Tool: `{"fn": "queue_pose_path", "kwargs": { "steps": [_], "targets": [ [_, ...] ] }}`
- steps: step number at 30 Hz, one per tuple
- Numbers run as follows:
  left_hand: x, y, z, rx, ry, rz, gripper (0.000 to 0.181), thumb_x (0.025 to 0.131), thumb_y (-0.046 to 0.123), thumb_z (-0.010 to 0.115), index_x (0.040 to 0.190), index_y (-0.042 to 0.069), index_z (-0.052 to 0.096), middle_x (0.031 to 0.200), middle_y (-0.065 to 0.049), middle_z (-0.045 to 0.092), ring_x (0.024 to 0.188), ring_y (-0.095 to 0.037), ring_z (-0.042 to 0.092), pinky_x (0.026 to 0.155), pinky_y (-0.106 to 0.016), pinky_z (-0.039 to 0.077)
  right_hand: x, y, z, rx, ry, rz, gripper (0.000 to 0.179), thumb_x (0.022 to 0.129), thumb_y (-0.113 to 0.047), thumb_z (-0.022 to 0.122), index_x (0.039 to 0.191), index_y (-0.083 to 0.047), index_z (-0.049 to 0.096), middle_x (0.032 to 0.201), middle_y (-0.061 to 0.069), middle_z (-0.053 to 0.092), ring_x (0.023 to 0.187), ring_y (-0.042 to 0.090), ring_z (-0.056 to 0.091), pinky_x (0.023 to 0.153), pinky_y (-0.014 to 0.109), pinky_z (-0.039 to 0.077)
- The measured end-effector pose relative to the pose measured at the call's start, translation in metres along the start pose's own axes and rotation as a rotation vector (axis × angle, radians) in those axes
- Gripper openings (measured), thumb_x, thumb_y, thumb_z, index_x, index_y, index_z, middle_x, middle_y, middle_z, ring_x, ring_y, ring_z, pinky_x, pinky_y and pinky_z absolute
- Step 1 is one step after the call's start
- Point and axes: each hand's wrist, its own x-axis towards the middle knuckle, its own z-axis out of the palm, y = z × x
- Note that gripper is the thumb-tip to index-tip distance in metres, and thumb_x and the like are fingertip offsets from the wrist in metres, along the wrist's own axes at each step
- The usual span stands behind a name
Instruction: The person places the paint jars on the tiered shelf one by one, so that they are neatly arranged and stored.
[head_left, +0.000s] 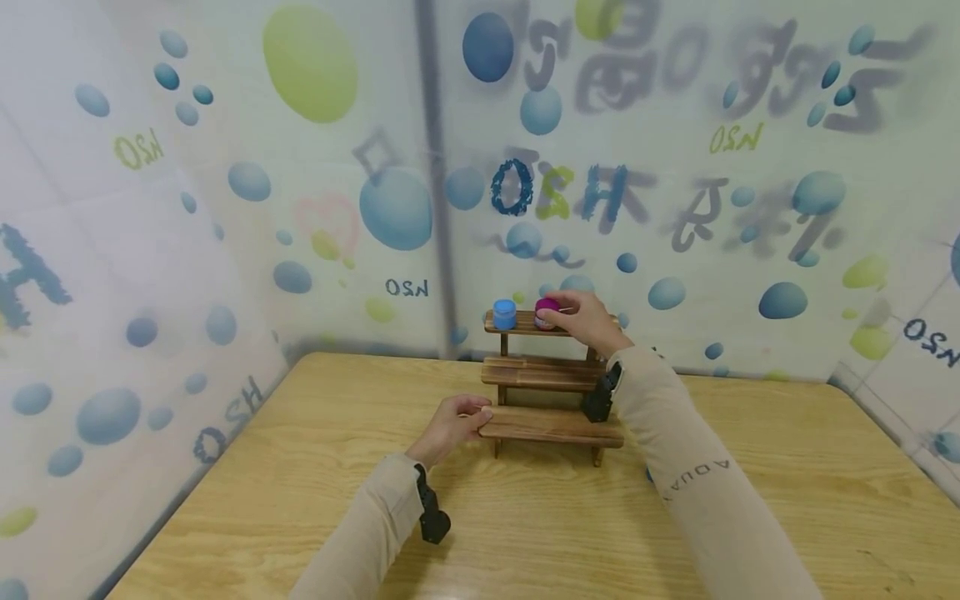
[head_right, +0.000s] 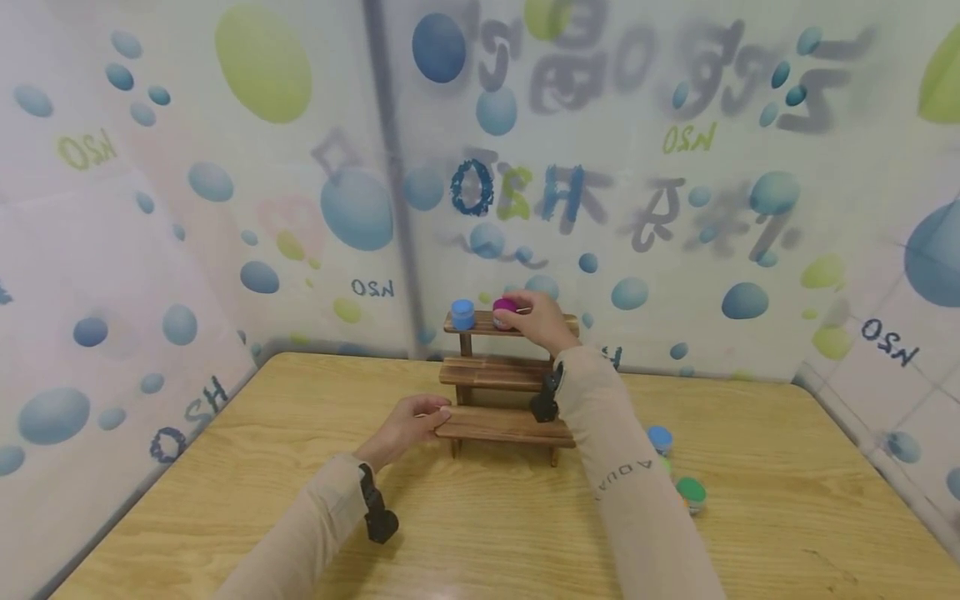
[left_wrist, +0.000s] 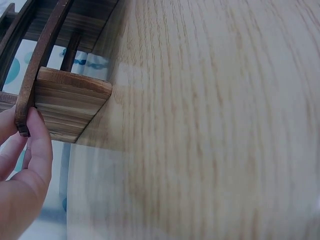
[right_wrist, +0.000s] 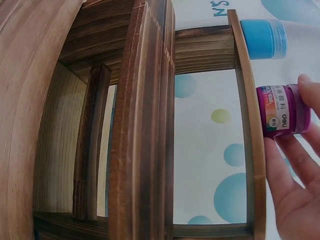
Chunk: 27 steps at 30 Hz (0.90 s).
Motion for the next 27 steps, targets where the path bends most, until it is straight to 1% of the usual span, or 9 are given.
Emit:
{"fn": "queue_pose_path", "kwargs": {
  "steps": [6,15,21,27],
  "targets": [
    [0.0000,0.0008,0.0004,-0.004,-0.002,-0.002,0.029,0.089,0.005,0.052,0.114,-0.011,0.051,0.095,-0.018,0.054,0.077,-0.016,0.052,0.072,-0.039,0.049,0.0029,0.0034,-0.0003,0.019,0.015,0.030,0.049,0.086,-0.028,0.058,0.128,-0.003,0.047,0.117,0.015,0.052,0.106,0.028,0.049,0.081,0.042,0.044],
    [-0.0003,0.0015,0.0006,-0.002,0.000,-0.002,0.028,0.089,0.004,0.052,0.113,-0.010,0.052,0.094,-0.017,0.054,0.076,-0.016,0.052,0.071,-0.039,0.049,0.0014,0.0034,0.0002,0.029,0.003,0.040,0.055,0.083,-0.027,0.063,0.129,-0.004,0.044,0.117,0.016,0.053,0.107,0.028,0.048,0.082,0.042,0.044],
    [-0.0007,0.0012,0.0008,-0.005,0.000,-0.001,0.029,0.089,0.004,0.052,0.113,-0.011,0.051,0.095,-0.018,0.054,0.077,-0.016,0.052,0.070,-0.036,0.049,0.0023,0.0061,0.0012,0.051,-0.005,0.035,0.055,0.084,-0.023,0.063,0.130,-0.003,0.042,0.118,0.017,0.052,0.108,0.028,0.048,0.084,0.042,0.042],
    [-0.0006,0.0007,0.0007,0.004,0.008,0.000,0.030,0.089,0.004,0.052,0.114,-0.011,0.051,0.094,-0.018,0.054,0.076,-0.015,0.052,0.069,-0.036,0.050,0.0033,0.0073,0.0029,0.059,0.007,0.040,0.054,0.083,-0.022,0.064,0.129,-0.003,0.044,0.117,0.017,0.052,0.108,0.028,0.048,0.084,0.042,0.043]
  ]
}}
